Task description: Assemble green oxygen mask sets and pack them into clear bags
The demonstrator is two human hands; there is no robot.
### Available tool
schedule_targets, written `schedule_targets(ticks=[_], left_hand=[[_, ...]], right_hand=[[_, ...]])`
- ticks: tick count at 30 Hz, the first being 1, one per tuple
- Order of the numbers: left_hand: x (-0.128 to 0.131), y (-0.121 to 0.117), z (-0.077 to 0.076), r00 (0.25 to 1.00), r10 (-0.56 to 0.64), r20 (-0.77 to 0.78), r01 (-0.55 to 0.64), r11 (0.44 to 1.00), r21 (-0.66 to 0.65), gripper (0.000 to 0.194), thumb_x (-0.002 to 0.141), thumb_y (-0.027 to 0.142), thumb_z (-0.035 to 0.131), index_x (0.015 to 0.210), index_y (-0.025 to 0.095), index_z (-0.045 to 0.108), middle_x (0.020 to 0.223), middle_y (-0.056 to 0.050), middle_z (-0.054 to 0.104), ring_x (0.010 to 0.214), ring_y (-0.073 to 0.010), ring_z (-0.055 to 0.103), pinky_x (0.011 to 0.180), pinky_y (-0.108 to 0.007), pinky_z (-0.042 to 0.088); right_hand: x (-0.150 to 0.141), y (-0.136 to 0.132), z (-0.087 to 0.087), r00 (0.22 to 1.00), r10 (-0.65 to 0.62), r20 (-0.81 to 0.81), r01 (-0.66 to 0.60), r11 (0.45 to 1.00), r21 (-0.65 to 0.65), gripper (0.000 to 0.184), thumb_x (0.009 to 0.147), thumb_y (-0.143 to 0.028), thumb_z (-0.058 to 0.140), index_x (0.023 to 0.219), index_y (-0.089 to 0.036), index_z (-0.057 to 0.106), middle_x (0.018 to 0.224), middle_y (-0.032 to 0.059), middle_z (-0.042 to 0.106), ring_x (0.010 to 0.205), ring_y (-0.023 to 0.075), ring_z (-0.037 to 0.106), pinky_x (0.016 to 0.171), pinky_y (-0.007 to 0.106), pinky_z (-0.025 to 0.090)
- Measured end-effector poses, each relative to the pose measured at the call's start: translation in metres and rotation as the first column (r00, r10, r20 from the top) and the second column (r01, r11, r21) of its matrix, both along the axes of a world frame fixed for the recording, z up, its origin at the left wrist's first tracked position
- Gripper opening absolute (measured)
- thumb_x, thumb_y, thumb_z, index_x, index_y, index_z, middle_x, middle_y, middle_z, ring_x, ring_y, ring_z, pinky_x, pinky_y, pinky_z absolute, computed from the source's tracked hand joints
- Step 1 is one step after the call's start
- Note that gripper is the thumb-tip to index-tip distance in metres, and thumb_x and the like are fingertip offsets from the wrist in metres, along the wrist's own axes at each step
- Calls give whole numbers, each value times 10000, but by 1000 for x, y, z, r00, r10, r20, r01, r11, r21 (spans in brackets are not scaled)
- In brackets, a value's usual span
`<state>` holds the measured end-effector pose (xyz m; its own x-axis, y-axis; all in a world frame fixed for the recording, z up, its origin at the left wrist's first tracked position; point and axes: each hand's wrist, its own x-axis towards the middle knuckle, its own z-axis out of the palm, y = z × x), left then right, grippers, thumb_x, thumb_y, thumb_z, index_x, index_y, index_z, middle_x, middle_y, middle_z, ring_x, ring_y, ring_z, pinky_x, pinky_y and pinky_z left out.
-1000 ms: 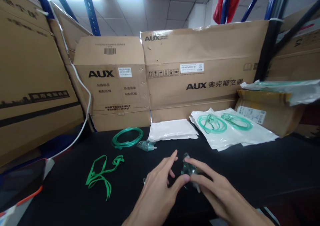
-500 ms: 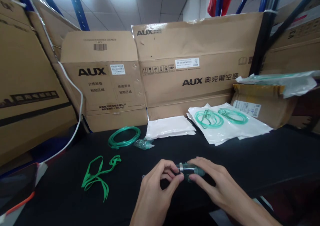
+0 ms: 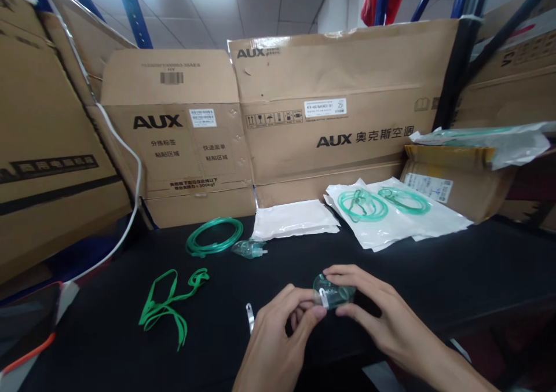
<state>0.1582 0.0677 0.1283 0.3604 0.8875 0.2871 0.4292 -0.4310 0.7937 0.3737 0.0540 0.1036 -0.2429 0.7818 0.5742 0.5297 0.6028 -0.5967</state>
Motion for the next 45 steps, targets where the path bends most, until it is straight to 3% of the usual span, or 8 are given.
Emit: schedule_targets(ticks=[4,10,17,21,27,31,35,45], left_hand=[[-1,0,-1,999,-34,-1,34,999,-27,229,985,351,560,952,242,758,794,-4,654,657,-150,556,616,-237,418],[-4,0,2,992,-127,4,127,990,-58,286,1019,393,498,1101,265,741,870,-16,685,753,-176,603,707,-251,470],[5,-2,-4,993,-52,-108,53,998,12,211,990,277,482,1052,243,681,736,35,635,516,-117,468,519,-230,351],[8,-2,-10,989,7,-148,5,996,84,176,977,220,468,1022,254,634,778,34,681,517,-123,521,525,-229,369],[9,-1,-17,990,104,-100,-88,985,148,129,949,218,522,1064,276,523,800,58,739,466,-129,555,557,-234,444],[8,-2,-19,987,107,-120,-74,965,252,74,961,218,532,936,266,583,840,47,753,455,-109,538,570,-230,471],[7,-3,-20,989,74,-130,-26,941,337,163,950,226,564,1047,270,687,854,20,758,439,-97,502,498,-218,444],[3,0,-17,992,33,-121,-4,972,235,218,981,262,569,927,268,780,1210,-46,674,572,-96,581,611,-248,519]], right_hand=[[1,-3,6,1000,-6,-1,6,998,-59,214,938,-219,656,1148,-261,653,1318,88,652,1210,233,657,1029,364,544],[1,-5,7,998,-54,-24,51,992,-112,222,921,-360,696,1104,-239,663,1302,109,680,1222,271,659,1067,434,525],[-2,-4,2,999,-33,-31,27,986,-165,174,921,-300,690,1073,-235,635,1241,72,723,1164,230,691,1031,364,540],[-4,-8,4,998,-54,39,60,987,-148,232,924,-263,667,1156,-276,652,1236,34,730,1146,219,694,1001,354,542],[-13,-7,7,994,-85,67,92,991,-102,249,925,-186,592,1114,-305,701,1026,-19,767,898,176,708,835,296,553],[-16,-5,6,994,-98,52,101,993,-54,245,929,-175,569,1089,-296,710,1007,-13,777,877,176,709,813,287,548],[-14,-4,5,990,-136,31,137,990,-43,224,948,-221,567,1101,-285,717,1024,4,788,896,191,727,820,300,557],[-13,-4,4,990,-85,110,94,993,-77,282,1008,-274,543,1234,-313,707,1170,39,763,1026,212,718,921,379,533]])
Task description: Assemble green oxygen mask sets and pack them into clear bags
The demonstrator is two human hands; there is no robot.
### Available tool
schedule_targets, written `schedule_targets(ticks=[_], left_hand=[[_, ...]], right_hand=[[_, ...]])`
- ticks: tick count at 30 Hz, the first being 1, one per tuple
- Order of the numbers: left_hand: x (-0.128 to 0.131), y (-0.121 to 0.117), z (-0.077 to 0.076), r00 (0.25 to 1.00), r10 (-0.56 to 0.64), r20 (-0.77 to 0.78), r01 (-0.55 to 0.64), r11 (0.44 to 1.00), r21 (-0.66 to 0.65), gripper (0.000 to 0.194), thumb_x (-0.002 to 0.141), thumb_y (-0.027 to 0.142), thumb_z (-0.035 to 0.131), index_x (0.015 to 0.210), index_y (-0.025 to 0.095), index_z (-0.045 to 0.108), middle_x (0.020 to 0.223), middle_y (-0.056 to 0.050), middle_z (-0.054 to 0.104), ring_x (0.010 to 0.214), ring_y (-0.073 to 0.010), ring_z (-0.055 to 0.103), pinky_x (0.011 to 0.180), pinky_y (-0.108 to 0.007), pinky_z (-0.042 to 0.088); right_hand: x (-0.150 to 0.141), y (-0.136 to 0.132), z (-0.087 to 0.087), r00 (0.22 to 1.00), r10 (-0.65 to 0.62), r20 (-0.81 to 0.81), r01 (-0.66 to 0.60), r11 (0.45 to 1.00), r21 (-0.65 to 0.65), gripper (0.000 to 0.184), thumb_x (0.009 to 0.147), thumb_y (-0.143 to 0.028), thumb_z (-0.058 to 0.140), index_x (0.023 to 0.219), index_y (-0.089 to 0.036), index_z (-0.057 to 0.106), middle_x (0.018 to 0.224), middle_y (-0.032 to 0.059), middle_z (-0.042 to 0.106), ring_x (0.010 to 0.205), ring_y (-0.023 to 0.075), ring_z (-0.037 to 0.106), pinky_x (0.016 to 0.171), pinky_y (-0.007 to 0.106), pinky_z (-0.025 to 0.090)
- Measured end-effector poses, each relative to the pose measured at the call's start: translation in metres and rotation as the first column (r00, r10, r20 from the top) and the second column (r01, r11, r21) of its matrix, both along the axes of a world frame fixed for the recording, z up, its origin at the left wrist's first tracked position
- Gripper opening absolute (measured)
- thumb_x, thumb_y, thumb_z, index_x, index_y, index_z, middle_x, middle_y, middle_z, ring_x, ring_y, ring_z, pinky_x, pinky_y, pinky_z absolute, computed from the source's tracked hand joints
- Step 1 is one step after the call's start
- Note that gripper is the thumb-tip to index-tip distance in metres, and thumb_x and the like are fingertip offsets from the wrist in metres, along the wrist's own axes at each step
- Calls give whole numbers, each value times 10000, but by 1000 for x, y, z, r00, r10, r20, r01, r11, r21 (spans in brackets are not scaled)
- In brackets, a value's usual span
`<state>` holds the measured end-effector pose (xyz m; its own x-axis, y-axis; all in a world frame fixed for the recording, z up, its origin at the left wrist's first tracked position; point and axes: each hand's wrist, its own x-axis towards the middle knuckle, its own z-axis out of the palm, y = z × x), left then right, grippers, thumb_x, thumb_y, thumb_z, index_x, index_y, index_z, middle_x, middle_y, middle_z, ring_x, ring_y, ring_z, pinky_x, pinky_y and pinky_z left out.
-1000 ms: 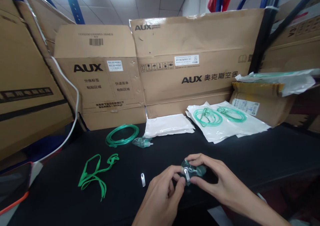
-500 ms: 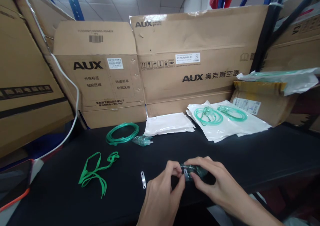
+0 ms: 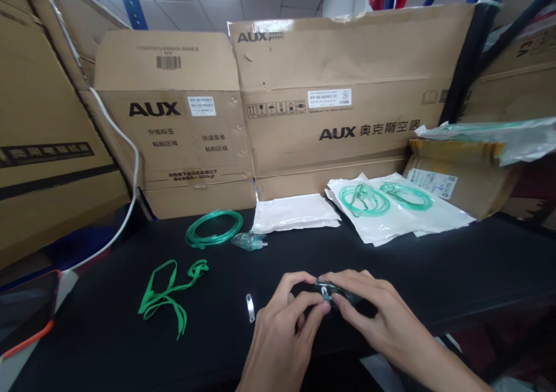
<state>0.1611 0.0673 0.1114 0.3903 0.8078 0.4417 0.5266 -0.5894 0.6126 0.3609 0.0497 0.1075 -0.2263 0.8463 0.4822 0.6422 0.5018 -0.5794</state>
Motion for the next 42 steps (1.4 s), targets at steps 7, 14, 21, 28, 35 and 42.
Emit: schedule_targets(ticks=[7,14,21,28,35,42], left_hand=[[-1,-3,1,1000,-8,27,9,1000,-18,237,995,271,539,897,246,753,1200,-49,602,580,-85,559,594,-254,478],[-1,-3,1,999,-29,17,29,999,-29,236,999,235,539,893,234,749,1164,-41,567,600,-81,532,613,-257,458],[1,-5,2,998,-29,57,31,999,-34,238,1005,229,537,900,223,751,1124,-45,557,616,-85,523,610,-252,450],[1,-5,-4,999,-39,27,37,998,46,196,990,209,566,911,242,743,1110,-32,557,599,-78,521,583,-242,447],[3,-4,-10,988,34,-152,11,957,289,163,971,164,545,978,257,678,1065,-22,593,663,-125,610,489,-228,427],[-47,-6,10,854,174,-490,79,888,452,257,1017,155,431,984,248,668,998,-51,656,805,-216,631,637,-310,539]], right_hand=[[1,-2,0,994,39,105,-55,986,159,331,1010,-195,523,1268,-301,701,1147,56,758,959,208,729,876,377,545],[0,-4,3,996,35,84,-58,953,296,340,966,-141,596,1251,-292,706,1069,46,776,890,202,750,844,352,574],[-3,-7,-6,996,-20,91,-16,922,386,319,961,-127,604,1237,-270,679,1097,52,773,931,211,756,900,374,571],[-8,-4,-5,999,-45,-25,50,954,296,248,957,-129,595,1146,-241,710,1041,35,778,910,180,747,844,288,583],[-1,-3,-1,984,-39,-174,54,995,84,201,1003,-260,578,1146,-269,719,1155,35,762,1053,172,730,905,227,578],[1,7,-1,997,-60,-46,59,998,-18,291,966,-294,615,1252,-289,668,1230,37,734,1122,221,707,996,344,565]])
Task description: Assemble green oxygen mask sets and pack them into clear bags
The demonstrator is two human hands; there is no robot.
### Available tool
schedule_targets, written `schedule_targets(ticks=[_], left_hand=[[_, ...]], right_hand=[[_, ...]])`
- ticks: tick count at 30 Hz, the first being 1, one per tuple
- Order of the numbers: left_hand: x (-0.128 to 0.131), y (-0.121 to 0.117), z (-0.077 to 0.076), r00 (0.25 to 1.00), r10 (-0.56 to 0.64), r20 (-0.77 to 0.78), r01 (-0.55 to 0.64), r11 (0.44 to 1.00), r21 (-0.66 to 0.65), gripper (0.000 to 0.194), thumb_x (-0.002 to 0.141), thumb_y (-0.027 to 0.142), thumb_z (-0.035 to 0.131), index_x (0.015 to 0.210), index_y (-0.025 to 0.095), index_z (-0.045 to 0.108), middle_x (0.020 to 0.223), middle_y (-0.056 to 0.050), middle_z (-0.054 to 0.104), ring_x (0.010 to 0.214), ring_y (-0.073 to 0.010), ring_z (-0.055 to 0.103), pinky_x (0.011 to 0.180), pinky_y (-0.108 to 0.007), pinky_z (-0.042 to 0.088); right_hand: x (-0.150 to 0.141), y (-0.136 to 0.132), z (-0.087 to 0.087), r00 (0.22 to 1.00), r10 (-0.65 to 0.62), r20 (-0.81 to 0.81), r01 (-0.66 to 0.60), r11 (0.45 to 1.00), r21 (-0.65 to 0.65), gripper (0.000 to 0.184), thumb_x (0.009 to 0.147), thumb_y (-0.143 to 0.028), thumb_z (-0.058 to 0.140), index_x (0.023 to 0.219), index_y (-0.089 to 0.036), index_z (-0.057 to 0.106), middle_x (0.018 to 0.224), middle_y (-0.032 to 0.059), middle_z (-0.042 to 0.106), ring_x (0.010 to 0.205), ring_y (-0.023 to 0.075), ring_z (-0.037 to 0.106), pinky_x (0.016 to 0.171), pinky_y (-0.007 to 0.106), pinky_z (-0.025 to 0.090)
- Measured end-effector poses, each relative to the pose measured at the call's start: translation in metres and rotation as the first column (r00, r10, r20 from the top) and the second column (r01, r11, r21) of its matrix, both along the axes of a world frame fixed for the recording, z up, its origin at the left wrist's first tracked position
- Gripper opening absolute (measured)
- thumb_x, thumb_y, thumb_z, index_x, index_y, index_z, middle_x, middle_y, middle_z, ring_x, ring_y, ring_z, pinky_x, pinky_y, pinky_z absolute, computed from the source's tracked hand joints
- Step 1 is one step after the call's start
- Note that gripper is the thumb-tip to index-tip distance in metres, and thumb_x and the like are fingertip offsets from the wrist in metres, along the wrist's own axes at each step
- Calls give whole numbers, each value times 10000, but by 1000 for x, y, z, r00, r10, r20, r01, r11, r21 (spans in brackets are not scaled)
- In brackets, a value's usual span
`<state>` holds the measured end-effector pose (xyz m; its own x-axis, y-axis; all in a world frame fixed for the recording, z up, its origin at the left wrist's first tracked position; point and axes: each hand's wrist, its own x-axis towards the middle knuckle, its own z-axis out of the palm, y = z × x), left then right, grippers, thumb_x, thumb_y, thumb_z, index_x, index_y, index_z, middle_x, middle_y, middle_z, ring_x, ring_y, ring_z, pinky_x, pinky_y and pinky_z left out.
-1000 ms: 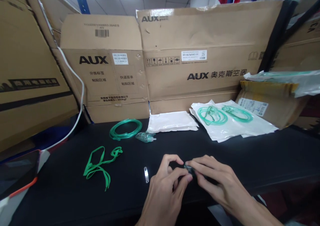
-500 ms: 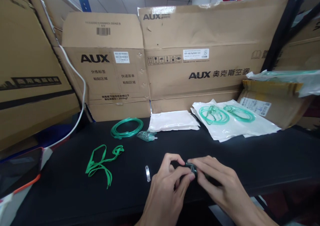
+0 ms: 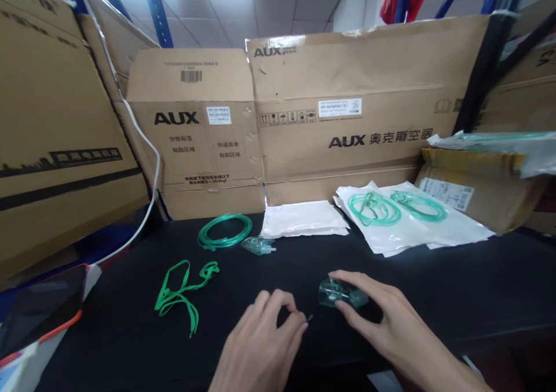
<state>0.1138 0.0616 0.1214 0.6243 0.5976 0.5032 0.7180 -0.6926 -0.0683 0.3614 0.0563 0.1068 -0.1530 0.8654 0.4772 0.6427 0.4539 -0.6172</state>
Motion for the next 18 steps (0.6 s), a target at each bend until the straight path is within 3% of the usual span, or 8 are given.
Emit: schedule_targets(ticks=[4,8,10,13,15,18], left_hand=[[-42,-3,6,997,13,-83,-15,1000,-23,323,1028,169,414,1114,285,702,1070,-47,686,895,-230,655,741,-349,570],[-58,8,13,991,104,79,-100,994,-51,282,1050,396,469,1214,310,682,1153,-50,676,991,-244,678,835,-373,582],[-59,28,21,979,151,133,-141,987,-79,337,1053,451,443,1275,308,652,1229,-57,663,1096,-265,666,946,-418,555],[-59,70,33,964,252,85,-239,962,-133,415,1050,398,414,1407,242,559,1364,-108,614,1237,-318,606,1027,-485,506],[-60,98,36,963,266,48,-255,953,-161,462,1007,351,493,1439,192,533,1369,-149,612,1228,-354,610,1010,-510,508],[-60,124,32,974,226,16,-218,956,-198,453,972,316,564,1410,197,567,1315,-136,642,1218,-332,621,1020,-462,497]], right_hand=[[-17,24,9,977,162,141,-161,987,-19,240,980,-305,603,1209,-269,664,1238,46,703,1135,225,682,1024,370,545],[-40,61,16,948,253,195,-255,967,-13,224,997,-338,586,1204,-283,653,1274,35,647,1132,208,667,1031,363,533],[-49,79,15,947,241,210,-248,969,5,299,992,-351,588,1277,-267,626,1376,77,581,1195,242,638,1060,411,515],[-56,98,12,940,238,243,-254,967,36,358,984,-313,584,1335,-245,602,1433,119,532,1249,268,608,1074,439,504],[-56,103,11,933,237,269,-261,964,57,371,985,-278,579,1354,-241,590,1428,122,538,1270,267,596,1083,441,499],[-53,105,12,929,215,300,-251,964,88,371,994,-259,582,1364,-238,575,1431,123,551,1289,265,583,1090,447,493]])
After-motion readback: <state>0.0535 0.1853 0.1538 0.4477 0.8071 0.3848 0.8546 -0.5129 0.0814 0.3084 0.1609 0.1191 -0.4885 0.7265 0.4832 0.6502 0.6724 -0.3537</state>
